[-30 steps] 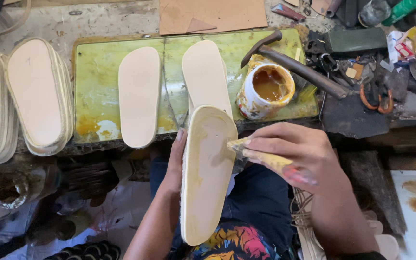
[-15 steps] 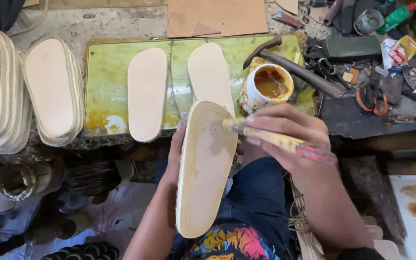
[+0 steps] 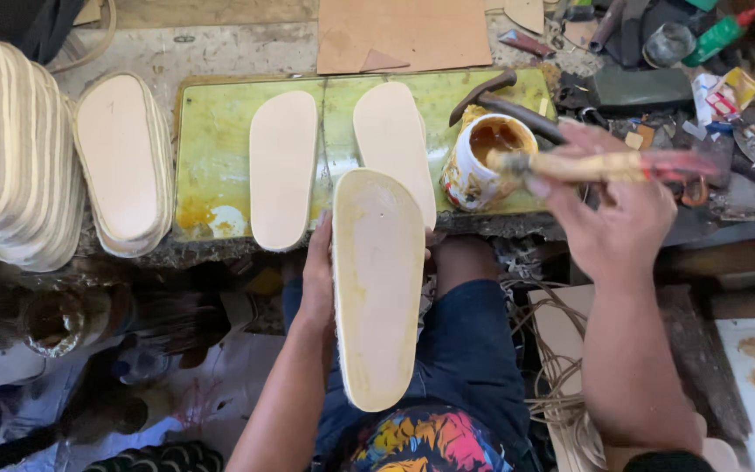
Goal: The person applies a yellow adhesive to the edges and surfaces of shoe insoles using a brush, then places the coated insoles against a wall to dry. The process is repeated for multiple insoles.
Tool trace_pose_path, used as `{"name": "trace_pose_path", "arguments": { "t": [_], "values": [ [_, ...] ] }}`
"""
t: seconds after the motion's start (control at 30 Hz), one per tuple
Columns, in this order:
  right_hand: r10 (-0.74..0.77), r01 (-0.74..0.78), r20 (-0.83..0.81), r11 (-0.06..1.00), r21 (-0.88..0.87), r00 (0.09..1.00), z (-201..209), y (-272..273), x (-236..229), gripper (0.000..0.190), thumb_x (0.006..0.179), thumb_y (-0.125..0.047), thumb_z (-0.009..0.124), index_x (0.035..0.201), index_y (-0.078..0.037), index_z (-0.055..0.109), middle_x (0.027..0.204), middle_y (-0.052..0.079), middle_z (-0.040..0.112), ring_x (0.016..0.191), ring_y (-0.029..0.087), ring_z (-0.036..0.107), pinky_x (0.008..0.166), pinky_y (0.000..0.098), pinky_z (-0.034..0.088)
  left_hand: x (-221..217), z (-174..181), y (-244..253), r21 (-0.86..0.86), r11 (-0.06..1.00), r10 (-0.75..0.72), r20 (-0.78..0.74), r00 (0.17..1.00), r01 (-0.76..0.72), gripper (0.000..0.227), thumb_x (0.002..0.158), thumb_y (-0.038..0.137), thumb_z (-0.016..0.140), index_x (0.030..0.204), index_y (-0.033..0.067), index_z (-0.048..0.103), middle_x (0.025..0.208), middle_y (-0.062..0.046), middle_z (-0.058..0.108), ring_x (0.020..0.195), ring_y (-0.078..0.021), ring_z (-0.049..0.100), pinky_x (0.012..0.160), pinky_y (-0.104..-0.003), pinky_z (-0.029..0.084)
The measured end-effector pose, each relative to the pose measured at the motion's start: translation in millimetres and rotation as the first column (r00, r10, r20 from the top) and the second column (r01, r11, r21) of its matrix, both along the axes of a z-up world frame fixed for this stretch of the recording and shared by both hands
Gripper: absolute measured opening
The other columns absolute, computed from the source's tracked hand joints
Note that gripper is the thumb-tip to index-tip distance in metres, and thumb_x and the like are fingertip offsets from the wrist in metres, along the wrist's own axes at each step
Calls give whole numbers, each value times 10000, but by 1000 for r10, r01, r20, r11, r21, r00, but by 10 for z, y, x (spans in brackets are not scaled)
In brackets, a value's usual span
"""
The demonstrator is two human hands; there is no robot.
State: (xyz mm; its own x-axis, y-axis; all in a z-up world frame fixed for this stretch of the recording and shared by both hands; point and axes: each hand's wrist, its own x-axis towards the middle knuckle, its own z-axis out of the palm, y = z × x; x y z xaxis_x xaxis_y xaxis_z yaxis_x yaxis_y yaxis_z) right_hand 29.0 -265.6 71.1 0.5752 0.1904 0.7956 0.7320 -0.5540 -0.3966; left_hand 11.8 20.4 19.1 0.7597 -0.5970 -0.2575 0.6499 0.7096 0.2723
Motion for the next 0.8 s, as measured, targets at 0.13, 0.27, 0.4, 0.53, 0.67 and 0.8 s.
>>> {"name": "trace_pose_path", "arguments": {
  "t": [0.13, 0.27, 0.4, 0.53, 0.67, 0.8],
  "values": [
    [-158, 183, 100, 923, -340, 982, 158, 8, 424, 173, 1052, 39, 860, 1199, 12, 773, 1172, 217, 717, 1030, 322, 707, 890, 403, 595, 34, -126, 75, -54, 998, 38, 17, 999, -37, 987, 903, 709, 444, 1489, -84, 486, 1358, -330, 609, 1098, -450, 674, 946, -511, 553],
    [-192, 305, 240, 678, -669, 952, 61, -58, 754, 234, 939, 37, 800, 1117, -108, 758, 1082, 94, 685, 884, 256, 681, 710, 369, 593, 57, -1, 105, -18, 993, 116, 42, 992, -115, 976, 893, 720, 441, 1450, -76, 531, 1305, -348, 635, 1041, -428, 690, 893, -486, 556],
    [-249, 233, 125, 474, -849, 960, 212, -103, 710, 299, 899, -80, 739, 1177, -187, 758, 1167, -26, 772, 1003, 224, 719, 693, 356, 617, 189, 20, 144, 21, 990, 134, 139, 981, -139, 943, 914, 718, 385, 1431, -51, 558, 1286, -318, 662, 1033, -406, 692, 848, -460, 545],
    [-264, 271, 117, 680, -681, 957, 312, 227, 128, 484, 957, -79, 811, 1426, -54, 691, 1266, 110, 780, 1160, 264, 729, 975, 406, 614, 358, -3, 138, 61, 979, 191, 84, 978, -197, 967, 881, 743, 382, 1440, -24, 566, 1314, -308, 659, 1027, -375, 700, 788, -476, 574],
    [180, -42, -575, 969, 244, 798, -254, 835, -474, 594, 932, -195, 653, 1454, -32, 421, 1194, 176, 722, 957, 220, 765, 814, 300, 655, 414, 126, 76, -48, 952, 307, 193, 932, -303, 907, 908, 707, 416, 1416, -33, 550, 1314, -304, 647, 1055, -397, 692, 829, -468, 551],
    [615, 269, -696, 646, 714, 371, -733, 1172, -510, 889, 741, -172, 790, 1553, -98, 435, 1037, 126, 692, 976, 187, 661, 876, 334, 532, 530, -187, 67, 315, 815, 459, 162, 874, -486, 742, 916, 647, 433, 1336, 73, 645, 1178, -153, 702, 1074, -327, 665, 916, -486, 547]
  ]
}}
